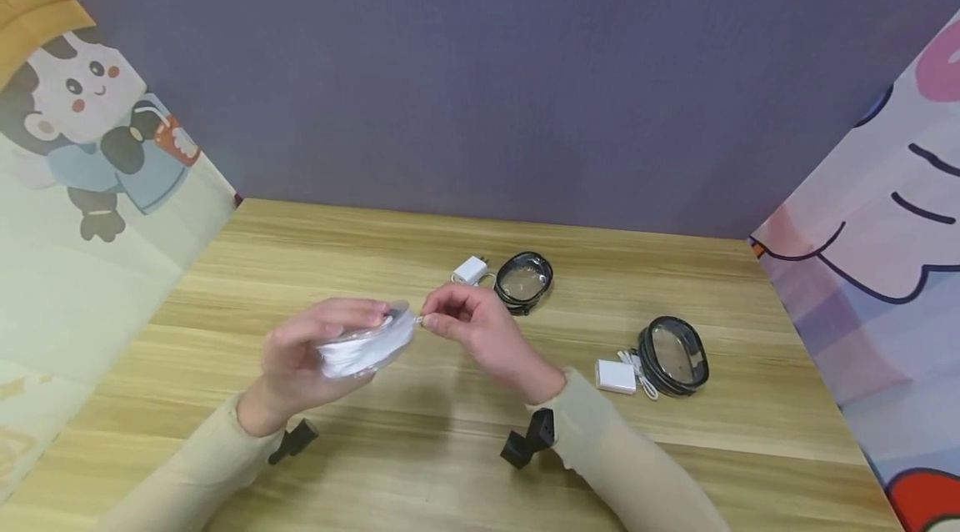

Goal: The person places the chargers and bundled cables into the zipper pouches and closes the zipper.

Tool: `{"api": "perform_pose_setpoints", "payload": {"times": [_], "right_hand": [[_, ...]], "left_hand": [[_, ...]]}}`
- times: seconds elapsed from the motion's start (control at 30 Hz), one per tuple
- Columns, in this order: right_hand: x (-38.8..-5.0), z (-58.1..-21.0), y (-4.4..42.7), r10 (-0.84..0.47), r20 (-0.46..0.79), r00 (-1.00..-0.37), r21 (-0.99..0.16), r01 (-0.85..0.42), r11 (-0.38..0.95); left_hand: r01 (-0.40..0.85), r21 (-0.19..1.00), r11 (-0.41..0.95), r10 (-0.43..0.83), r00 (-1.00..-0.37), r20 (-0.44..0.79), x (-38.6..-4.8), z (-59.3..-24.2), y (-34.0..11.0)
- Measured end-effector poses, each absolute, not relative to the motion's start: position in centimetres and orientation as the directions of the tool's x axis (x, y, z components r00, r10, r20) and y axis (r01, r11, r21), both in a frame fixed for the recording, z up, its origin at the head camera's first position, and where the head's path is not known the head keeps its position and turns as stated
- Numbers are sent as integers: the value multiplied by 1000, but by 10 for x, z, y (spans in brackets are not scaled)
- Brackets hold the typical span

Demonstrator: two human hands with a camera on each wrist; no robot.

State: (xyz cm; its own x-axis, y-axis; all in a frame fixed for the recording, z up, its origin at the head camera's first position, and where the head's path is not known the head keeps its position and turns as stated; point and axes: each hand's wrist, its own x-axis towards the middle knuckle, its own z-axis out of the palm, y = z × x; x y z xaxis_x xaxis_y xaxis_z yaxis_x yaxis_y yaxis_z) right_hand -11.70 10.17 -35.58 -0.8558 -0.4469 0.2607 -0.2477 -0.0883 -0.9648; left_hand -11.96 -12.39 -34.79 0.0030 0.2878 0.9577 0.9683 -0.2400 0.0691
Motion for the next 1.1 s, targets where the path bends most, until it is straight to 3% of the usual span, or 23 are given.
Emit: {"api": "perform_pose_setpoints", "payload": {"times": [0.23,0.6,0.9,1.1], "right_hand": [[-116,-354,107,-435,262,-861,-965,-245,-97],[-116,-350,109,-402,280,-872,-960,-267,-88],[-113,-345,105,-356,252,-900,-967,-252,-46],[-111,-344,99,-357,276,-893,-960,-275,-53]], "left_hand": [[991,-4,-130,295,43,955,-123,-349,-127],[979,-111,171,409,32,912,-123,-354,-132],[938,-131,321,503,-52,862,-122,-352,-133],[917,-177,358,561,-60,826,-122,-351,-132]]}}
